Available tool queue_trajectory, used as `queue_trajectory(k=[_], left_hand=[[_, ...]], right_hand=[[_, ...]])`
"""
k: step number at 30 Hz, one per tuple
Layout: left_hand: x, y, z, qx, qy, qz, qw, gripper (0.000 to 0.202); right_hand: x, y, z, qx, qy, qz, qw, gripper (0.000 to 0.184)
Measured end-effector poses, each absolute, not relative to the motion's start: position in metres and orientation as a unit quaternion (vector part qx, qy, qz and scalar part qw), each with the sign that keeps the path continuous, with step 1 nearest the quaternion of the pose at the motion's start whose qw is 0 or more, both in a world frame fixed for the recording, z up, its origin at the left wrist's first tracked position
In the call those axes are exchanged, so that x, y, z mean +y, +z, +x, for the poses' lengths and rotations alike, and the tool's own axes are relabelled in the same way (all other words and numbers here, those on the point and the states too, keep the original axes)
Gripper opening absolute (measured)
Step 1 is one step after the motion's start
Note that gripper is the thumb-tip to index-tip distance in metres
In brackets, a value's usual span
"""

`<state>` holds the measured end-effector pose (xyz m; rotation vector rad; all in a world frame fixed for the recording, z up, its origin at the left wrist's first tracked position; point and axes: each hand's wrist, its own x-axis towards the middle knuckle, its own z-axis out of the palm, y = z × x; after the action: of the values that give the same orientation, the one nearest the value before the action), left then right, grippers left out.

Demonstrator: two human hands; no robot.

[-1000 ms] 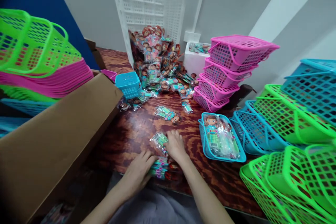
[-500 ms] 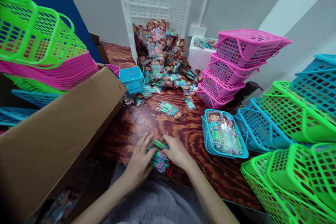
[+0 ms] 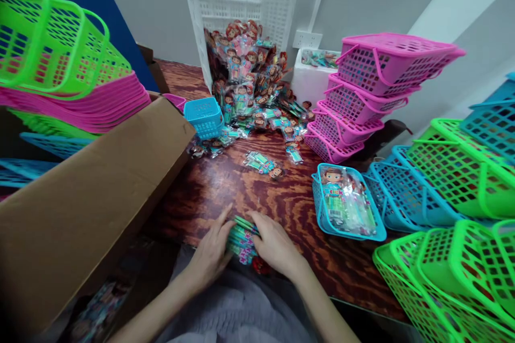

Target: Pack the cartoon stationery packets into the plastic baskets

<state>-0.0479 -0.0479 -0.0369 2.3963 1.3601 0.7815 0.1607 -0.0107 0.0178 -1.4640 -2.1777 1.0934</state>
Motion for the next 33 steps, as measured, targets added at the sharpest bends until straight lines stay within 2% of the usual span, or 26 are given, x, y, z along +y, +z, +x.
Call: queue_trajectory(k=[3,5,8,10,12,14,18,21,24,28,30,33], left_hand=[[-0.045,-0.035,-0.048,0.468,0.255,0.835,0.137,0.088],[-0.04,-0.032,-0.048,0.467,0.219,0.846,0.131,0.094],[-0.029,-0.025,-0.046,0.471,0.155,0.861,0.109,0.09],[-0.022,-0.021,-0.045,0.472,0.118,0.868,0.097,0.083],[-0.014,-0.019,-0.045,0.468,0.091,0.874,0.095,0.078],[-0.009,-0.016,-0.046,0.459,0.092,0.878,0.1,0.075],[-0.004,-0.001,-0.052,0.429,0.201,0.869,0.147,0.074],[-0.002,0.018,-0.051,0.457,0.32,0.802,0.214,0.073],[0.005,0.026,-0.032,0.497,0.41,0.697,0.315,0.062],[0.025,0.023,0.034,0.487,0.386,0.64,0.453,0.049],[0.036,0.023,0.075,0.478,0.341,0.684,0.434,0.048],[0.05,0.028,0.131,0.497,0.251,0.745,0.368,0.057]], right_hand=[[-0.013,0.028,0.158,-0.77,0.371,-0.498,0.143,0.048],[-0.018,0.035,0.152,-0.786,0.355,-0.493,0.118,0.049],[-0.031,0.039,0.135,-0.811,0.284,-0.509,0.049,0.079],[-0.039,0.037,0.123,-0.815,0.217,-0.537,0.006,0.088],[-0.042,0.031,0.115,-0.815,0.165,-0.555,-0.008,0.077],[-0.039,0.025,0.114,-0.816,0.15,-0.558,0.012,0.066],[-0.026,0.023,0.135,-0.767,0.253,-0.574,0.137,0.06],[-0.021,0.035,0.168,-0.623,0.429,-0.575,0.312,0.055],[-0.02,0.056,0.211,-0.412,0.562,-0.54,0.472,0.056],[-0.017,0.078,0.263,-0.262,0.561,-0.523,0.586,0.056],[-0.013,0.083,0.283,-0.235,0.532,-0.521,0.625,0.052],[-0.006,0.085,0.306,-0.217,0.481,-0.533,0.661,0.05]])
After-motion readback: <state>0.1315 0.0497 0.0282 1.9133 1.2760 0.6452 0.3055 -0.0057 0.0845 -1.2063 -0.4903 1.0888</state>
